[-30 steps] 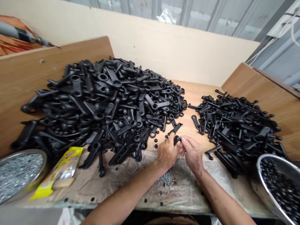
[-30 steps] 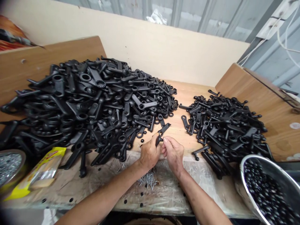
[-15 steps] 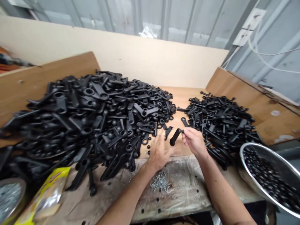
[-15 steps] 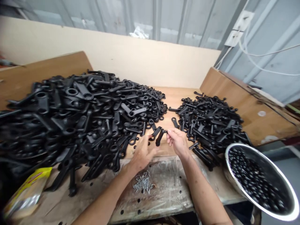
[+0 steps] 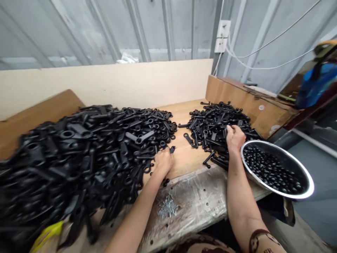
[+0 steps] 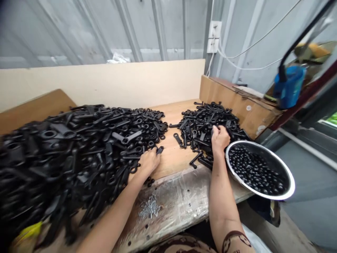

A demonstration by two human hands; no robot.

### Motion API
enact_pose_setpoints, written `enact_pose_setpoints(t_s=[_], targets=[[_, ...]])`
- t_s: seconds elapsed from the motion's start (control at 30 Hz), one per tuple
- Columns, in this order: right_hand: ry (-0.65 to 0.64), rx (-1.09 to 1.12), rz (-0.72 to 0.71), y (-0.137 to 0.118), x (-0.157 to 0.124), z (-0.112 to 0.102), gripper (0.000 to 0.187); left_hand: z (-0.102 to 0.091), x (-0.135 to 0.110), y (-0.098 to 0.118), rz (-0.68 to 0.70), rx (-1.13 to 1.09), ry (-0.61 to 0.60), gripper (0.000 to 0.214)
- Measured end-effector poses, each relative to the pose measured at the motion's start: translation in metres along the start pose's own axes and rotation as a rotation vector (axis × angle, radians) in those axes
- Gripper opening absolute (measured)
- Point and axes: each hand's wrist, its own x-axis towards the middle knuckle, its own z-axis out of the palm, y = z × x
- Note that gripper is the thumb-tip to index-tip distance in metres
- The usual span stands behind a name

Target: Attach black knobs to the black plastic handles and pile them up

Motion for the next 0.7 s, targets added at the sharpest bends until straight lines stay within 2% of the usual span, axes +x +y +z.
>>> enact_pose_setpoints(t_s=[0.07,0.1,0.17,0.2,0.27,0.33,0.4,0.47,0.5,0.57,0.6,0.7], targets=[[0.078,-0.237,-0.144,0.001,-0.001,0.001,0.036,0.007,0.007,0.004,-0.084,-0.054,0.003,0.024],[0.117,-0.285,-0.207,-0.002,-0.003,0.003,0.039,0.010,0.011,0.004,-0.120,-0.095,0.007,0.025],[0.106,-0.226,-0.331,-0.013,-0.013,0.008,0.039,0.008,0.017,0.002,-0.180,-0.209,0.015,0.024],[0.047,-0.143,-0.391,-0.021,-0.023,0.011,0.036,0.002,0.019,0.000,-0.199,-0.284,0.018,0.022],[-0.210,0.048,-0.504,-0.040,-0.051,0.016,0.028,-0.017,0.020,-0.007,-0.212,-0.467,0.016,0.020],[-0.620,0.151,-0.613,-0.058,-0.087,0.022,0.023,-0.042,0.014,-0.018,-0.197,-0.663,0.015,0.022],[-1.054,0.084,-0.771,-0.070,-0.123,0.029,0.018,-0.065,0.004,-0.033,-0.173,-0.826,0.019,0.026],[-1.346,-0.077,-0.921,-0.073,-0.152,0.035,0.015,-0.079,-0.008,-0.049,-0.168,-1.075,-0.012,0.027],[-1.425,-0.155,-0.974,-0.073,-0.163,0.038,0.013,-0.081,-0.014,-0.056,-0.180,-1.225,-0.044,0.027],[-1.492,-0.268,-1.024,-0.069,-0.177,0.044,0.012,-0.077,-0.024,-0.066,-0.226,-1.481,-0.122,0.027],[-1.507,-0.303,-1.030,-0.066,-0.182,0.047,0.012,-0.072,-0.027,-0.069,-0.252,-1.551,-0.154,0.027],[-1.515,-0.361,-1.003,-0.062,-0.188,0.054,0.016,-0.054,-0.033,-0.070,-0.291,-1.582,-0.205,0.023]])
